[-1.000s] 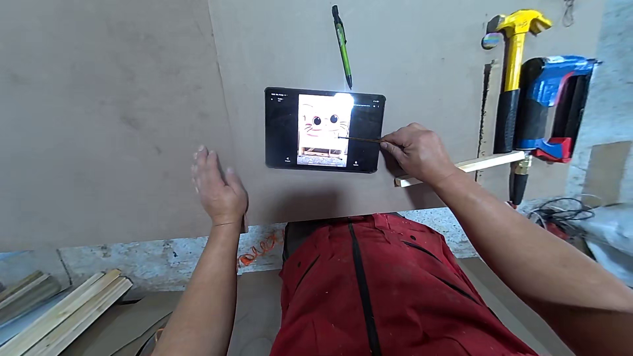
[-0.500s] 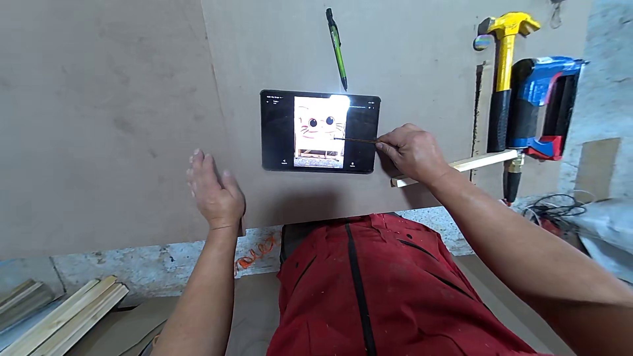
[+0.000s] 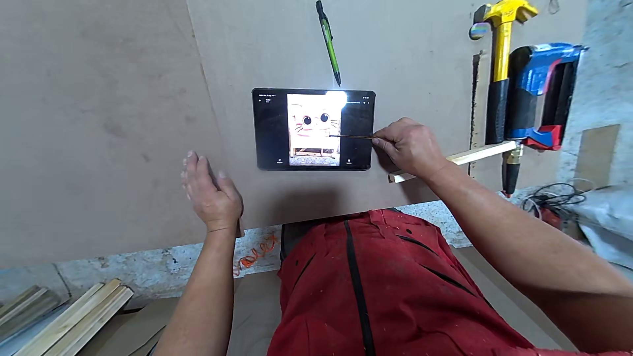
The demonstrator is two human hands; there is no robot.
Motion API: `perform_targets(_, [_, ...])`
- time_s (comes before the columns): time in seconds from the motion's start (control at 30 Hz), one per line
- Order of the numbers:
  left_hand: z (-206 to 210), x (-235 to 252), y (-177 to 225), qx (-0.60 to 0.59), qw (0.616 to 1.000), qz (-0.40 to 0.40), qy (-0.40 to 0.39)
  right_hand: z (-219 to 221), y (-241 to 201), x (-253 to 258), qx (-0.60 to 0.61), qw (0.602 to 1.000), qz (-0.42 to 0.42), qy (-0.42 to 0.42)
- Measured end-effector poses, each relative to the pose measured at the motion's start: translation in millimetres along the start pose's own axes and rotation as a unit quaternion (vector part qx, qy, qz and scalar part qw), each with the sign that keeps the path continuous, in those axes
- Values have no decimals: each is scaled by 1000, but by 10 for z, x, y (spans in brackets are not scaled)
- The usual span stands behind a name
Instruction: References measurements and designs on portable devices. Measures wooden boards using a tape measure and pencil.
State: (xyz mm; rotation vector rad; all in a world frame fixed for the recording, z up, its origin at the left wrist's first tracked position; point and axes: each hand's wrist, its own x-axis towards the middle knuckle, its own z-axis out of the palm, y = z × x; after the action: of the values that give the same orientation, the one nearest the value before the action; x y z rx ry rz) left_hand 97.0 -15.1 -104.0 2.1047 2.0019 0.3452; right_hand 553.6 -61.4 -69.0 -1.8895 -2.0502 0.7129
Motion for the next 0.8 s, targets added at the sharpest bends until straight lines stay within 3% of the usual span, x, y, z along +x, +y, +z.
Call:
perform_targets(0.6, [-29,10,18,-12,1000,-12,7,4,19,5,1,1000,1,-4])
perform_targets(0.7, [-219,294,362,-75,994,-82,3,17,28,13,3,1000,2,-1])
perform_targets(0.8, [-327,927,1103,-105,990,-26,-88,24,20,-11,8,1000,1,-1])
